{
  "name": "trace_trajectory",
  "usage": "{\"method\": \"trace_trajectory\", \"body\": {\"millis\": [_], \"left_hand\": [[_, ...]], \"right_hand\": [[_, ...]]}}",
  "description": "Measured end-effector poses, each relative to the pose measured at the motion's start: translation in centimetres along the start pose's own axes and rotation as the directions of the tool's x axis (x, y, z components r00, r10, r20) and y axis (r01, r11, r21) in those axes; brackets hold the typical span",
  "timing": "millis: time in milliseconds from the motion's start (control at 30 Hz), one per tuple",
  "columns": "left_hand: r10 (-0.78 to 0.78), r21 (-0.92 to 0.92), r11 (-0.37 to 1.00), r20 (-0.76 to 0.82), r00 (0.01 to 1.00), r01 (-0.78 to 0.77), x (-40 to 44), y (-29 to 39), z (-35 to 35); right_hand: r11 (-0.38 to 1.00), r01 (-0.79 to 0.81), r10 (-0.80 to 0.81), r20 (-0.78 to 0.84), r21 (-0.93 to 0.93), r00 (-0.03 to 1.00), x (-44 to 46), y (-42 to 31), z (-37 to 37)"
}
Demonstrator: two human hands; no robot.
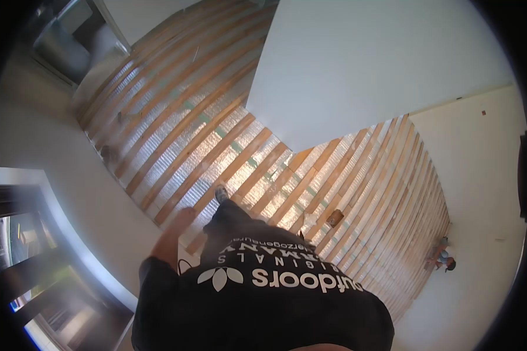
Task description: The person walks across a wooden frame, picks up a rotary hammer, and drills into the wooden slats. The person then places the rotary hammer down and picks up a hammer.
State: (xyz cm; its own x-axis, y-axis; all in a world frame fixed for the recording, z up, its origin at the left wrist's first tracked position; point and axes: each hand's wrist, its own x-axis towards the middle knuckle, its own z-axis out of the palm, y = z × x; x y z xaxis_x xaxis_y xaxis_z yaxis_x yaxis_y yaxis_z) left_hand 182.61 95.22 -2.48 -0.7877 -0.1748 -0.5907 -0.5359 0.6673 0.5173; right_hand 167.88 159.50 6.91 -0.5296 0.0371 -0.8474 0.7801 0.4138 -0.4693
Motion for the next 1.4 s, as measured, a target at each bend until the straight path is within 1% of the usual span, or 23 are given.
{"method": "trace_trajectory", "body": {"millis": [100,167,267,367,500,567,600,667,700,767,800,833,867,900,933,967,1033,1133,1200,1300,1333,1367,1400], "left_hand": [[0.049,0.454,0.890,0.014,0.999,-0.050,6.8,-6.6,-7.9],[-0.169,0.262,0.932,-0.293,0.941,0.249,10.2,-7.9,-13.6],[-0.267,-0.407,0.908,-0.372,0.889,0.103,14.0,-6.7,-21.9],[-0.157,-0.378,0.926,-0.438,0.885,-0.023,16.9,-9.4,-26.5],[-0.325,-0.465,0.878,-0.400,0.857,0.116,17.1,-14.6,-29.3],[-0.462,-0.671,0.725,-0.310,0.831,0.153,14.6,-16.3,-28.2],[-0.398,-0.578,0.811,-0.436,0.807,0.088,13.2,-19.0,-25.3],[-0.450,-0.493,0.852,-0.516,0.729,0.176,11.4,-21.8,-19.8],[-0.573,-0.512,0.795,-0.459,0.679,0.325,9.5,-21.6,-18.4],[-0.775,-0.613,0.489,0.020,0.631,0.621,5.6,-18.6,-16.8],[-0.591,-0.160,0.805,-0.138,0.795,0.571,3.8,-17.9,-15.7],[-0.329,0.352,0.864,-0.144,0.933,0.359,2.9,-16.6,-15.4],[-0.524,0.004,0.851,0.057,0.850,0.525,2.9,-15.9,-15.1],[-0.628,-0.314,0.683,0.209,0.749,0.660,3.7,-14.3,-15.6],[-0.704,-0.540,0.385,0.352,0.616,0.748,4.6,-12.3,-16.7],[-0.724,-0.562,0.325,0.369,0.582,0.760,5.6,-12.1,-17.7],[-0.689,-0.495,0.489,0.287,0.666,0.719,8.7,-14.2,-19.7],[-0.432,0.028,0.901,-0.018,0.901,0.433,15.1,-21.5,-23.5],[-0.293,0.319,0.883,-0.197,0.936,0.344,21.2,-26.7,-31.2],[-0.342,0.220,0.895,-0.223,0.913,0.388,31.0,-39.3,-40.4],[-0.610,-0.315,0.781,-0.198,0.767,0.539,33.6,-38.2,-50.5],[-0.720,-0.569,0.654,-0.265,0.641,0.499,35.7,-37.9,-57.8],[-0.628,-0.494,0.769,-0.469,0.621,0.405,36.6,-37.8,-63.3]], "right_hand": [[0.999,-0.028,0.029,0.040,-0.035,0.999,1.4,-4.9,3.5],[0.999,-0.025,0.027,0.080,-0.030,0.996,2.7,-8.4,5.9],[0.999,-0.041,0.043,0.138,-0.022,0.990,5.1,-14.1,9.2],[0.976,-0.178,0.182,0.023,-0.124,0.983,5.4,-24.0,15.1],[0.965,-0.261,0.254,0.205,0.004,0.945,17.5,-33.3,21.6],[0.971,-0.230,0.239,0.277,-0.065,0.931,20.8,-39.5,24.5],[0.969,-0.217,0.243,0.279,-0.121,0.929,21.5,-42.2,25.7],[0.963,-0.150,0.216,0.308,-0.225,0.926,24.3,-49.8,30.3],[0.953,-0.161,0.246,0.347,-0.257,0.905,25.5,-54.0,32.8],[0.921,-0.209,0.335,0.395,-0.328,0.855,26.0,-59.9,36.3],[0.908,-0.138,0.313,0.422,-0.394,0.851,30.2,-60.8,37.2],[0.901,-0.130,0.303,0.387,-0.413,0.871,30.1,-63.9,39.2],[0.891,-0.132,0.299,0.342,-0.435,0.891,29.2,-67.0,41.2],[0.882,-0.133,0.289,0.295,-0.453,0.911,28.8,-69.8,42.6],[0.877,-0.095,0.291,0.364,-0.472,0.885,30.8,-71.8,43.6],[0.887,-0.072,0.259,0.362,-0.457,0.896,31.9,-74.2,45.1],[0.906,-0.036,0.200,0.353,-0.421,0.914,33.6,-78.1,48.4],[0.941,-0.082,0.189,0.307,-0.328,0.933,34.8,-83.4,53.6],[0.987,0.000,0.047,0.287,-0.161,0.957,33.8,-86.4,58.1],[0.999,-0.023,0.033,0.217,-0.048,0.976,34.7,-90.1,61.0],[0.999,-0.050,0.051,0.205,-0.011,0.977,34.1,-91.9,62.1],[0.997,-0.060,0.050,0.201,0.044,0.978,33.3,-93.1,63.5],[0.997,-0.062,0.051,0.207,0.045,0.977,32.7,-93.7,64.2]]}}
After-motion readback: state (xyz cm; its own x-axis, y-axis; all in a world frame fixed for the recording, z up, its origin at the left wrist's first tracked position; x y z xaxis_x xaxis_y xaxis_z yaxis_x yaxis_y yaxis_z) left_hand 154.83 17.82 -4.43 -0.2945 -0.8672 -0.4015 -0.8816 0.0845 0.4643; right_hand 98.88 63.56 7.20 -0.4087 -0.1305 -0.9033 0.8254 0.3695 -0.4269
